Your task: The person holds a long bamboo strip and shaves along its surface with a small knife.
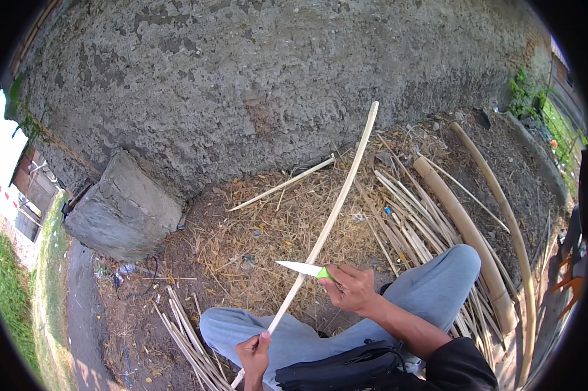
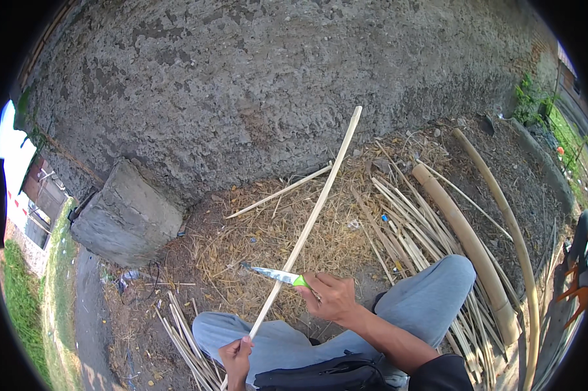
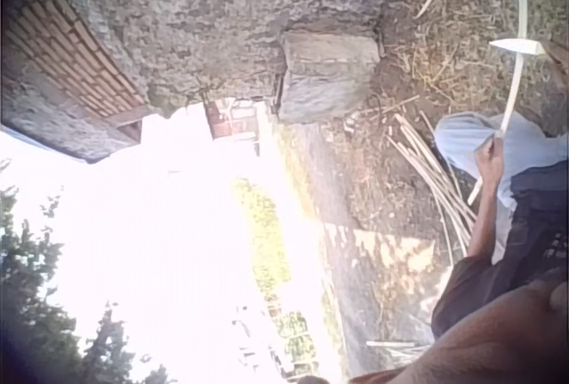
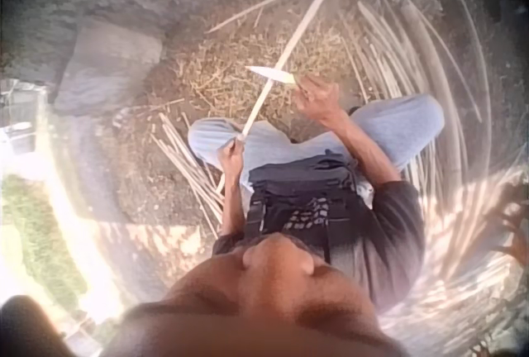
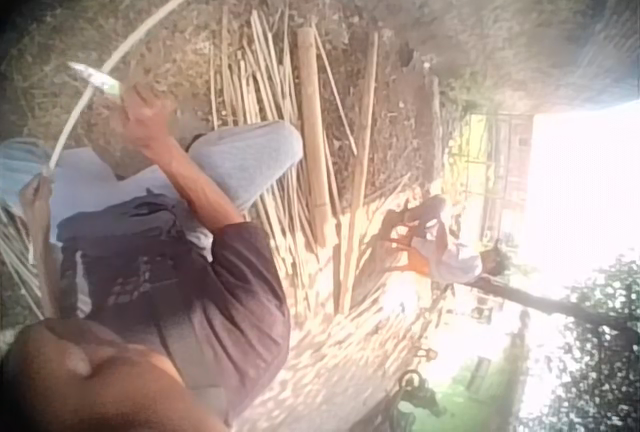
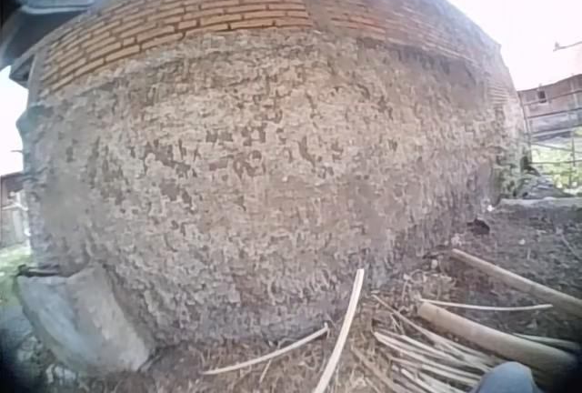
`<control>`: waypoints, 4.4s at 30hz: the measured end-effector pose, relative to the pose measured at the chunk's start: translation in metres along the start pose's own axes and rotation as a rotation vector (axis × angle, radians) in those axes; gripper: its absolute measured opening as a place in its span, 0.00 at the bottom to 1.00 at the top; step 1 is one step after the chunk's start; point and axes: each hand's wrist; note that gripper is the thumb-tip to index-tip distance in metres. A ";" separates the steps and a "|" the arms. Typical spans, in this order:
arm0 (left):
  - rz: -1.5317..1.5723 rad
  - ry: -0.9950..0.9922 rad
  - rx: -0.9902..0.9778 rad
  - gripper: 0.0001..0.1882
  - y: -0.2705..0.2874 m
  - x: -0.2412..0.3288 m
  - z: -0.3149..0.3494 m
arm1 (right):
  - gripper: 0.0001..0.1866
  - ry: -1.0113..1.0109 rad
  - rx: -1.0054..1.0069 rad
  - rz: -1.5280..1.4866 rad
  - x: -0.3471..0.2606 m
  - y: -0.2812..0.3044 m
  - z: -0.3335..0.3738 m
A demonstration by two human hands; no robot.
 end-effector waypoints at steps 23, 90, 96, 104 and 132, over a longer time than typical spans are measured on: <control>-0.335 -0.070 0.069 0.19 0.027 -0.012 0.055 | 0.10 -0.064 0.075 0.125 0.026 0.003 -0.007; -0.642 -0.122 0.134 0.08 0.021 -0.011 0.072 | 0.12 -0.793 -0.205 -0.557 0.016 0.000 0.004; -0.708 -0.167 0.179 0.09 0.012 0.014 0.057 | 0.09 -0.795 0.038 -0.569 0.027 -0.013 0.010; -0.535 -0.102 0.076 0.11 0.009 -0.005 0.041 | 0.09 -0.680 0.115 -0.804 0.055 -0.009 0.007; 0.205 0.051 -0.004 0.12 0.011 0.010 0.023 | 0.29 -0.879 -0.484 -1.628 0.046 0.044 -0.005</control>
Point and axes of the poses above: each hand's wrist, its own z-axis away from the middle knuckle, its own y-axis out of the back of the hand, x = y × z, and after that the axes turned 11 degrees about -x, right-handed
